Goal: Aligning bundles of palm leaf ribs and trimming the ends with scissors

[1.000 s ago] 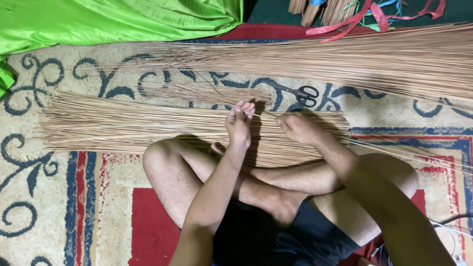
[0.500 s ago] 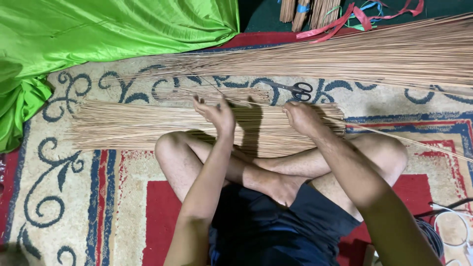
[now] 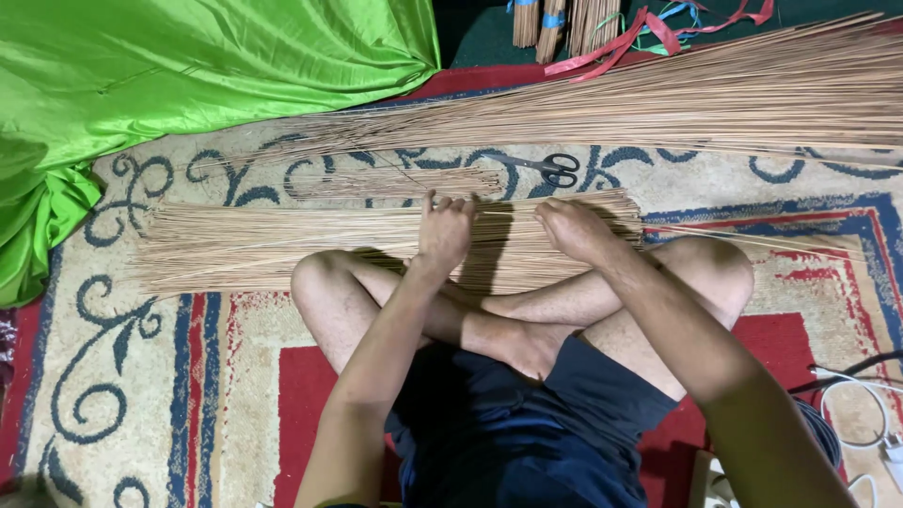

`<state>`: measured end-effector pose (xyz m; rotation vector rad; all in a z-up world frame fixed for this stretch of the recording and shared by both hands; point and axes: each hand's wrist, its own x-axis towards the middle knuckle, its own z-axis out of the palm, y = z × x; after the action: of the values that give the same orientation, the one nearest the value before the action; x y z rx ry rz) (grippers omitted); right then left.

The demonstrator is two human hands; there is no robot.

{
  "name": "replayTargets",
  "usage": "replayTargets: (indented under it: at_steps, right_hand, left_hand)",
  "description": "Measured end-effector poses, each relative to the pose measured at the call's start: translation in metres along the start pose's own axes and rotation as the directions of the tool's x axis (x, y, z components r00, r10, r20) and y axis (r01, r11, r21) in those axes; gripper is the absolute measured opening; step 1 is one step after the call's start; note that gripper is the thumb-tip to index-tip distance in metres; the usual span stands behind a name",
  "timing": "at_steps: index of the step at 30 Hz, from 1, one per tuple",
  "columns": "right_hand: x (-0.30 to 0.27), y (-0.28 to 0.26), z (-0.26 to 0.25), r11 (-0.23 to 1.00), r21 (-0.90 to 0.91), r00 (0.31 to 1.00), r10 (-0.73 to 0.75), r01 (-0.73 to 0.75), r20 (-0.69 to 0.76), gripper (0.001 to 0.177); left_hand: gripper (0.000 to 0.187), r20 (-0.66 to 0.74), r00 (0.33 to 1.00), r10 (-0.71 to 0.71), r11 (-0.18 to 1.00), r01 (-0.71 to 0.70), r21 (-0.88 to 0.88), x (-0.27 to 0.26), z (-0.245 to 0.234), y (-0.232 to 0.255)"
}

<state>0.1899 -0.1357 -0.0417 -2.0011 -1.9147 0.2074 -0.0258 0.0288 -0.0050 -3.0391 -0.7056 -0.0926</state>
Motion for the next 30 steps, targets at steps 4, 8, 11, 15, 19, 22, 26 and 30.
replayTargets:
  at_steps: [4,8,11,15,19,22,26,30]
  right_hand:
    - [-0.020,0.034,-0.007,0.997,-0.072,1.000,0.017,-0.016,0.009,0.014]
    - [-0.020,0.033,-0.002,0.994,-0.101,0.999,0.028,-0.030,-0.024,0.015]
    - [-0.007,0.010,0.014,0.992,-0.126,0.998,0.025,-0.031,-0.050,0.015]
    - [0.012,-0.029,0.020,0.993,-0.115,0.999,0.004,-0.009,-0.049,0.012]
    - [0.003,-0.006,0.026,0.995,-0.098,0.998,0.005,-0.011,-0.058,0.012]
    - [-0.012,0.024,0.022,0.997,-0.074,0.998,0.033,-0.037,-0.045,0.015]
    - [-0.026,0.039,0.014,0.977,-0.203,0.997,0.046,-0.058,-0.064,0.013]
    - [-0.017,0.030,0.037,0.970,-0.237,0.992,0.027,-0.056,-0.121,0.011]
  left_hand:
    - [0.031,-0.067,0.997,-0.041,0.999,0.039,-0.035,-0.010,0.029,-0.052]
    - [0.023,0.041,0.999,-0.028,1.000,0.028,-0.009,-0.016,-0.003,-0.040]
    - [0.024,0.084,0.995,0.049,0.998,-0.046,-0.039,-0.010,-0.017,0.000]
    - [0.017,-0.185,0.972,0.143,0.988,-0.150,-0.025,0.012,0.047,0.037]
    - [0.015,-0.140,0.982,0.125,0.988,-0.136,-0.070,0.002,0.024,0.017]
    - [0.012,0.028,0.999,0.030,0.997,-0.028,-0.065,-0.015,-0.001,-0.015]
    - [0.012,-0.116,0.993,-0.026,0.998,0.020,-0.053,-0.025,0.034,-0.055]
    - [0.008,0.014,1.000,0.018,0.998,-0.018,-0.057,-0.021,-0.001,-0.024]
